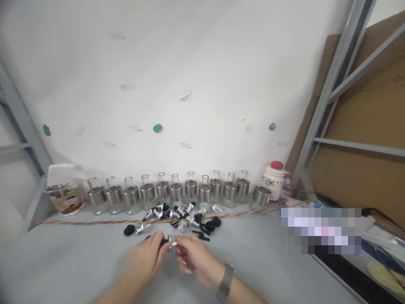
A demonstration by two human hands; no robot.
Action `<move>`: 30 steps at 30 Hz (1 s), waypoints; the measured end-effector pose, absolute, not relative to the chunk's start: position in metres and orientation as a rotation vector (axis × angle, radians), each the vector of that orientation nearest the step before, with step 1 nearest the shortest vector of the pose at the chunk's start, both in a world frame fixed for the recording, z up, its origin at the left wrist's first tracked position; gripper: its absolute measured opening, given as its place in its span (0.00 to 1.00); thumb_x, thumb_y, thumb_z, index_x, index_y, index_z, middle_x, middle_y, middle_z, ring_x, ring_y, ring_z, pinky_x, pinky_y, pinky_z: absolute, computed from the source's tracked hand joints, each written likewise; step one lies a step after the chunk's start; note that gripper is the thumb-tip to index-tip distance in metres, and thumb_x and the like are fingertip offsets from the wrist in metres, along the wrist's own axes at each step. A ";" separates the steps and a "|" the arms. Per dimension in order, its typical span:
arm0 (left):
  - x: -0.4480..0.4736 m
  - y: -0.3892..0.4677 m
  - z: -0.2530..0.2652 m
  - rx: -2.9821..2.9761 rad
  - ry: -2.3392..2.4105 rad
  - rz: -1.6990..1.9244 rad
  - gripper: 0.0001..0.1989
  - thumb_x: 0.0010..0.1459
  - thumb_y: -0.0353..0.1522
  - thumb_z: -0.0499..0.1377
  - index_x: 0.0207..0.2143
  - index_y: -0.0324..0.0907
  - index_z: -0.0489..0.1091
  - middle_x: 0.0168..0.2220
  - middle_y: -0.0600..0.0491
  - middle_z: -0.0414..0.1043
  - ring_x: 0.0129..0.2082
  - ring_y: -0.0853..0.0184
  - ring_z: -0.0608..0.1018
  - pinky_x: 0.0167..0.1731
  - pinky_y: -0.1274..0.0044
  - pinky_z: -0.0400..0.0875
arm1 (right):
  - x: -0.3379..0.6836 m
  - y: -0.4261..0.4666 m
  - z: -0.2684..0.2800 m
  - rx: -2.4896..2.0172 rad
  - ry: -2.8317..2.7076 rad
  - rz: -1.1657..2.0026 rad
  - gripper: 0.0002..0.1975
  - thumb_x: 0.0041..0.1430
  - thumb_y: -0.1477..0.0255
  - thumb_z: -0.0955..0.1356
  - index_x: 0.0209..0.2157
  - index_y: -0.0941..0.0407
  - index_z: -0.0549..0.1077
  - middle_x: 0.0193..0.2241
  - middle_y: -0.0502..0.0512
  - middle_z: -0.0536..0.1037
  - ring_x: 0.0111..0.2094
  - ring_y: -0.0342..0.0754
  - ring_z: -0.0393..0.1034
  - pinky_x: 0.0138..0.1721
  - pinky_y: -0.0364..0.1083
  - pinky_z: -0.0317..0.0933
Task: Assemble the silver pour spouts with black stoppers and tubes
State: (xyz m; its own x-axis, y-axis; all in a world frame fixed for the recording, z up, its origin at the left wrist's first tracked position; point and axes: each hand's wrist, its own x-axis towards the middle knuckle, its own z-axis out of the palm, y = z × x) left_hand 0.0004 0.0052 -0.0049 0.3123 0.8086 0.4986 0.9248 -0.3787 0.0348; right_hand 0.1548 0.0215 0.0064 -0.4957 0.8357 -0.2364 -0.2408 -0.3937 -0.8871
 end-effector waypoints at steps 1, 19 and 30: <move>0.001 0.006 -0.006 -2.329 -1.568 -0.666 0.11 0.60 0.36 0.42 0.26 0.44 0.57 0.22 0.54 0.70 0.21 0.64 0.74 0.18 0.78 0.59 | 0.155 0.020 0.008 -0.893 -1.059 1.992 0.12 0.44 0.63 0.66 0.22 0.56 0.61 0.14 0.40 0.59 0.12 0.35 0.47 0.11 0.37 0.38; 0.007 0.006 -0.013 -2.625 -1.965 -1.456 0.15 0.60 0.39 0.38 0.27 0.44 0.57 0.21 0.55 0.63 0.23 0.67 0.67 0.26 0.78 0.58 | 0.153 0.014 0.003 -0.646 -0.964 2.199 0.12 0.49 0.67 0.66 0.23 0.62 0.70 0.16 0.49 0.68 0.13 0.37 0.59 0.16 0.40 0.47; 0.011 0.015 -0.012 -2.628 -2.161 -1.624 0.18 0.59 0.41 0.38 0.28 0.42 0.61 0.21 0.56 0.61 0.21 0.69 0.64 0.23 0.78 0.57 | 0.148 0.011 0.007 -0.762 -1.038 1.897 0.15 0.43 0.63 0.70 0.18 0.60 0.67 0.11 0.43 0.61 0.12 0.34 0.47 0.17 0.39 0.38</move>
State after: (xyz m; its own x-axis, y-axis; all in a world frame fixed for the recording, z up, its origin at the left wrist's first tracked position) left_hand 0.0114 0.0148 -0.0118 0.0701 0.9761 0.2059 0.4694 -0.2144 0.8565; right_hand 0.1481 0.0109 0.0065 -0.4779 0.8706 -0.1171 -0.3706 -0.3207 -0.8717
